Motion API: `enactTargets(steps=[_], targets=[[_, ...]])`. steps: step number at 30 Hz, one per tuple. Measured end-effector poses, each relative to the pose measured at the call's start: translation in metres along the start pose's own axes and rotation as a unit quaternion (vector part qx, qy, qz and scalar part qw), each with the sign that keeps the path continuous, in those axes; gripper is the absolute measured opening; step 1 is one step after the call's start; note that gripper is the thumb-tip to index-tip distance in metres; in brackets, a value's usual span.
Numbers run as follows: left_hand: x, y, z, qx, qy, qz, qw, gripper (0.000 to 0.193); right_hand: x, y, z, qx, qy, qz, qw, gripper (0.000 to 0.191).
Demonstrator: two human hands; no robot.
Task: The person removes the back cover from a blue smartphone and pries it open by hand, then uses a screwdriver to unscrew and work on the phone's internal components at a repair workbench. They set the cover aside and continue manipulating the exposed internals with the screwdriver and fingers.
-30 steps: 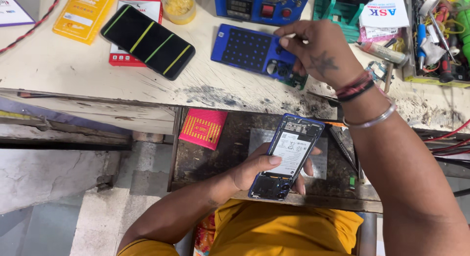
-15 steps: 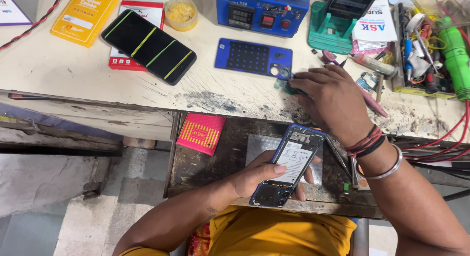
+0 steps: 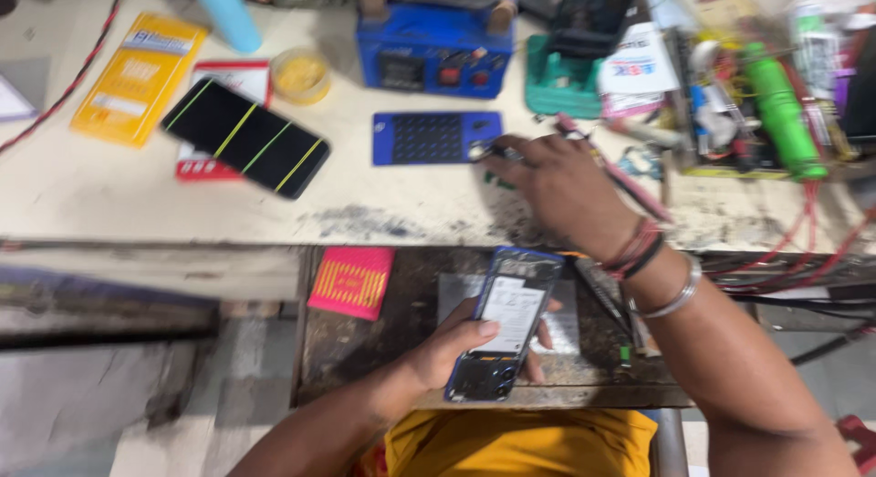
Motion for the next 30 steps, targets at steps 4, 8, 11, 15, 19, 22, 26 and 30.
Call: enactTargets(steps=[4, 8, 11, 15, 19, 22, 26, 30], targets=[[0.003, -0.003, 0.003, 0.017, -0.003, -0.009, 1.000, 0.079, -0.001, 0.002, -0.002, 0.048, 0.057, -0.021, 0.997, 0.063], [0.008, -0.007, 0.009, 0.022, -0.003, -0.011, 1.000, 0.081, 0.005, 0.014, 0.006, 0.035, -0.007, 0.035, 0.999, 0.062], [0.007, -0.009, 0.011, 0.043, 0.000, -0.017, 0.999, 0.082, 0.010, 0.018, 0.010, -0.001, -0.030, 0.043, 0.999, 0.050], [0.001, -0.013, 0.004, 0.080, 0.004, -0.016, 0.997, 0.089, 0.011, 0.017, 0.005, -0.012, -0.029, 0.013, 0.999, 0.062], [-0.011, -0.014, -0.012, 0.101, 0.016, -0.005, 0.995, 0.100, 0.009, 0.015, -0.004, -0.003, -0.039, 0.003, 0.999, 0.068], [-0.019, -0.021, -0.029, 0.065, 0.037, -0.049, 0.996, 0.106, 0.009, 0.016, -0.008, -0.004, -0.066, 0.026, 0.997, 0.069], [-0.026, -0.025, -0.044, 0.045, 0.014, -0.039, 0.998, 0.106, 0.010, 0.017, -0.018, 0.060, -0.108, 0.041, 0.991, 0.061], [-0.027, -0.024, -0.050, 0.053, -0.006, -0.036, 0.998, 0.105, 0.014, 0.018, -0.026, 0.136, -0.199, 0.068, 0.968, 0.047]])
Point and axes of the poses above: each hand's wrist, its own y-axis away from the middle knuckle, its own z-axis out of the palm, x = y × z, the point moved 6 cm from there along -y, towards the middle knuckle, and after that the axes turned 15 degrees about -z, right-handed, at the moved point
